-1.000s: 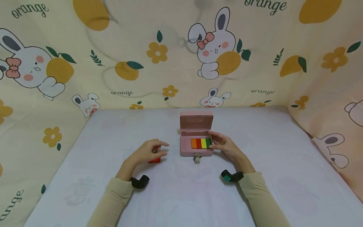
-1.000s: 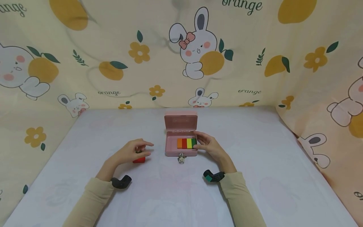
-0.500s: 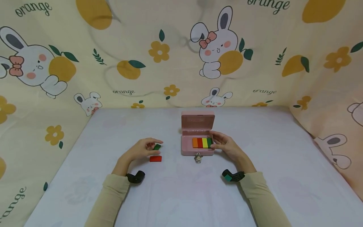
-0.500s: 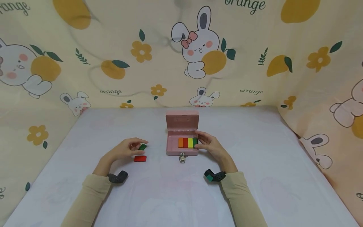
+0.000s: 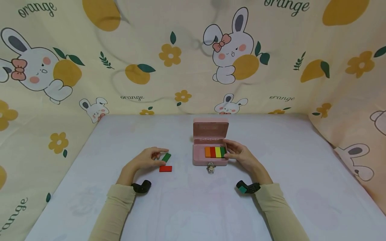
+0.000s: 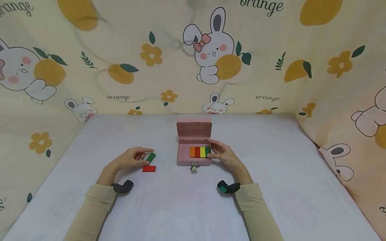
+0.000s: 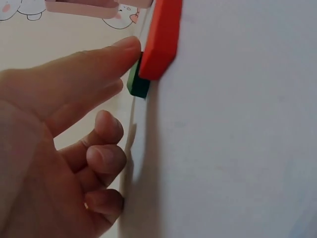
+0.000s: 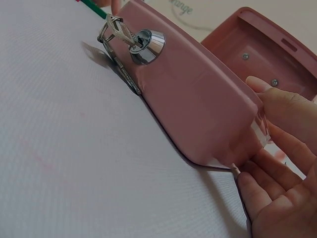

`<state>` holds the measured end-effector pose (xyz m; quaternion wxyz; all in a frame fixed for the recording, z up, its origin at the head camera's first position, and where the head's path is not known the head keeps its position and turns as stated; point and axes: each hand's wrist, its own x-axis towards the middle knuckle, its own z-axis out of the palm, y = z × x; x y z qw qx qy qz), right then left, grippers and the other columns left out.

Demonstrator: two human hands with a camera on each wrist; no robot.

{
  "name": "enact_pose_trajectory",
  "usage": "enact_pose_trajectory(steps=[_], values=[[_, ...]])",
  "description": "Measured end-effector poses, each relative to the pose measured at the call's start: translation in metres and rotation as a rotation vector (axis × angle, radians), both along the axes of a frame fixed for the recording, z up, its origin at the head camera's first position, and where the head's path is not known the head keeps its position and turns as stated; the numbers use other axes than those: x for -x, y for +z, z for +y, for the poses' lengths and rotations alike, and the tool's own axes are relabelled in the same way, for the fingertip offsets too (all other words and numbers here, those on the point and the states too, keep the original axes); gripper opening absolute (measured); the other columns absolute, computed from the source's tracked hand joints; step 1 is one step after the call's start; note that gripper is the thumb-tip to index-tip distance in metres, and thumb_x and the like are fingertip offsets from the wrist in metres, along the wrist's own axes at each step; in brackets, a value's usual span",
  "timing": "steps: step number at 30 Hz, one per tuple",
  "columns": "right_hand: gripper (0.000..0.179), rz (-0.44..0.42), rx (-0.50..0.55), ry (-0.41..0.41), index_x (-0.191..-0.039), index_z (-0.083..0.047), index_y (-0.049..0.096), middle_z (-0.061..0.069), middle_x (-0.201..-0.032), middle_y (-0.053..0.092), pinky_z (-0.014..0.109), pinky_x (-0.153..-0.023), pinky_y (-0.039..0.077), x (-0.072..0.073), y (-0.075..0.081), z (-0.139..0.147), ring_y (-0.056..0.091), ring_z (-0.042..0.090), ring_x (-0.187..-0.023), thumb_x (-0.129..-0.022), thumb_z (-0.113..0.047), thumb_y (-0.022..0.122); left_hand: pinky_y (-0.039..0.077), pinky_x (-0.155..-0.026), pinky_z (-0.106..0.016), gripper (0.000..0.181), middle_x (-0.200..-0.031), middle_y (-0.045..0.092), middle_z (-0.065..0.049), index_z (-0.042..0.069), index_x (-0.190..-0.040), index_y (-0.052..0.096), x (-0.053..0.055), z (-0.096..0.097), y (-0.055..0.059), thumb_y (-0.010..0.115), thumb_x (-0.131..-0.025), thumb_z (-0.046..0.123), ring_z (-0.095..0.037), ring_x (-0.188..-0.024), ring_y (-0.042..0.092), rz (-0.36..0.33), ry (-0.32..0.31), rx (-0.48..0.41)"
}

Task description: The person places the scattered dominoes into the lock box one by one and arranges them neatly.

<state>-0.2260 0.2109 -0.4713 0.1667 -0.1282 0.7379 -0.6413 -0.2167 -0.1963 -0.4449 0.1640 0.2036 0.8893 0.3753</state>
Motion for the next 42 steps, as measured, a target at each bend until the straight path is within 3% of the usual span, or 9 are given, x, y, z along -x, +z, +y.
enact_pose_trajectory(steps=[11, 23, 31, 42], values=[[0.068, 0.013, -0.015, 0.002, -0.149, -0.002, 0.030, 0.022, -0.157, 0.026, 0.011, -0.103, 0.034, -0.0003, 0.0007, 0.0013, 0.022, 0.037, -0.148, -0.090, -0.009, 0.065, 0.030, -0.063, -0.019, 0.054, -0.083, 0.045, -0.003, 0.001, -0.133, 0.056, 0.0018, -0.0025, -0.0029, 0.073, -0.085, 0.019, -0.007, -0.069, 0.036, 0.004, -0.034, 0.007], [0.066, 0.000, -0.020, -0.009, -0.149, -0.004, 0.031, 0.020, -0.158, 0.026, 0.014, -0.103, 0.033, -0.0001, 0.0018, 0.0006, 0.022, 0.036, -0.149, -0.092, -0.006, 0.062, 0.032, -0.065, -0.021, 0.052, -0.078, 0.044, 0.001, 0.004, -0.127, 0.058, 0.0011, 0.0051, -0.0040, 0.075, -0.083, 0.024, -0.011, -0.070, 0.038, -0.023, 0.083, 0.007], [0.066, -0.001, -0.012, -0.012, -0.149, -0.003, 0.032, 0.021, -0.157, 0.027, 0.012, -0.102, 0.034, -0.0002, 0.0017, 0.0011, 0.023, 0.036, -0.148, -0.091, -0.006, 0.063, 0.030, -0.062, -0.021, 0.052, -0.075, 0.041, 0.001, 0.002, -0.129, 0.058, 0.0028, 0.0020, -0.0050, 0.076, -0.082, 0.018, -0.012, -0.068, 0.036, -0.046, 0.077, -0.019], [0.066, 0.001, 0.002, -0.008, -0.149, -0.004, 0.032, 0.019, -0.158, 0.027, 0.012, -0.102, 0.035, -0.0001, -0.0003, 0.0005, 0.023, 0.035, -0.149, -0.090, -0.006, 0.063, 0.031, -0.061, -0.021, 0.050, -0.075, 0.042, 0.000, 0.002, -0.126, 0.060, 0.0028, 0.0030, -0.0059, 0.076, -0.081, 0.018, -0.012, -0.068, 0.038, -0.018, 0.094, -0.019]])
